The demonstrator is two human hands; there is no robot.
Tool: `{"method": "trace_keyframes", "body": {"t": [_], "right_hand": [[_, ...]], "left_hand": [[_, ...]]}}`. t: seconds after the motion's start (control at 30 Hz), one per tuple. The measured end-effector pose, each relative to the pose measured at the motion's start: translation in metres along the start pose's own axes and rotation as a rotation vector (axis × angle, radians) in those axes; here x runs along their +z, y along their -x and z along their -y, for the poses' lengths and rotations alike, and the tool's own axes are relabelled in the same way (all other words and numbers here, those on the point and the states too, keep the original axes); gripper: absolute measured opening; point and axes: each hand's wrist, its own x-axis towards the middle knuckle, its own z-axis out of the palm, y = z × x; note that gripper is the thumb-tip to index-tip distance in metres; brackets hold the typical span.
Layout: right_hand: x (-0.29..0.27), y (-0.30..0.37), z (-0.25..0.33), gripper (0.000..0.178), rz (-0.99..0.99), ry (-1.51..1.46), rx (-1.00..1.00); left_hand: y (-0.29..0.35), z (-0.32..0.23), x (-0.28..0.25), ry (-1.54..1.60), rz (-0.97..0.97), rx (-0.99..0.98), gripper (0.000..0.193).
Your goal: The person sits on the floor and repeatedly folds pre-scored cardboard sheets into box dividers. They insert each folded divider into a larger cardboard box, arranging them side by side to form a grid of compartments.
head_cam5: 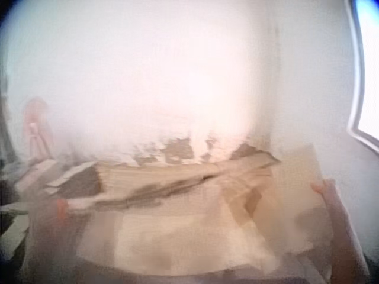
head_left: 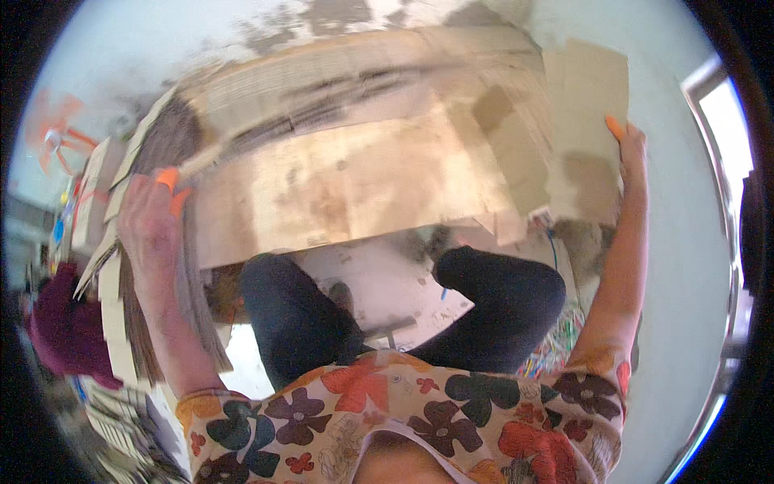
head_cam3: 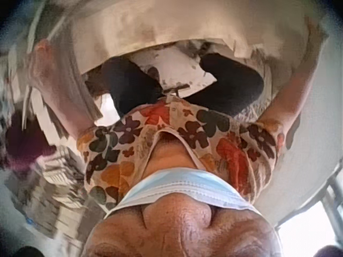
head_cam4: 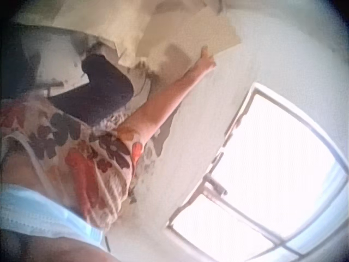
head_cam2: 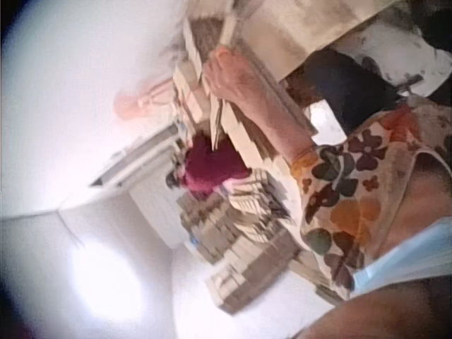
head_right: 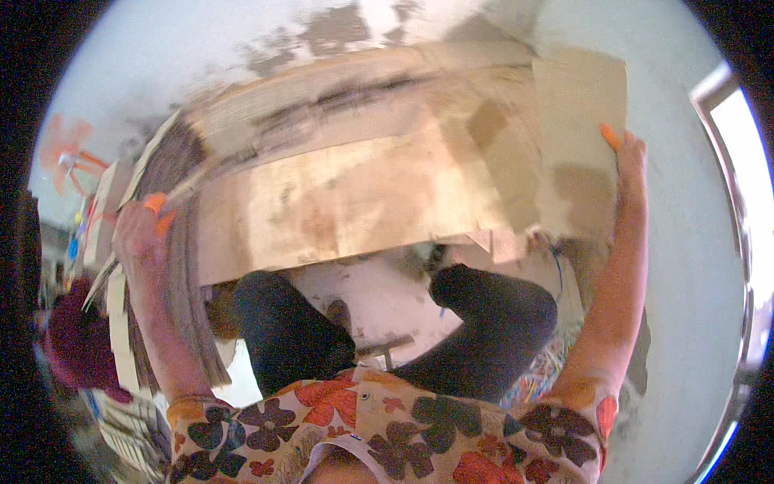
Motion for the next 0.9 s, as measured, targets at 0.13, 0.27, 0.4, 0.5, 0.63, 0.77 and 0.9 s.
{"method": "trace_keyframes", "body": {"t": [0.13, 0.27, 0.4, 0.5, 0.63, 0.77, 0.9], "right_hand": [[0.064, -0.001, -0.018, 0.046, 0.083, 0.110, -0.127], [0.135, -0.013, -0.063, 0.045, 0.036, 0.267, -0.385], [0.162, 0.008, -0.029, 0.043, 0.177, 0.219, -0.280], [0.160, 0.002, -0.031, 0.039, 0.097, 0.228, -0.262], [0.145, 0.011, -0.007, 0.034, -0.085, 0.238, -0.281], [0.119, 0.022, 0.013, 0.025, -0.130, 0.304, -0.261], [0.107, 0.055, 0.054, 0.043, -0.172, -0.167, -0.311]], "left_hand": [[0.016, 0.053, -0.035, -0.408, -0.264, -0.032, 0.024], [0.049, 0.110, -0.032, -0.689, -0.171, -0.310, 0.025], [0.088, 0.146, -0.025, -0.856, -0.036, -0.464, 0.025], [0.111, 0.161, -0.001, -0.893, 0.067, -0.522, 0.026], [0.148, 0.163, 0.030, -0.945, 0.273, -0.597, 0.016], [0.160, 0.162, 0.043, -0.781, 0.429, -0.539, 0.008], [0.161, 0.188, 0.012, -0.514, 0.525, -0.613, 0.013]]}}
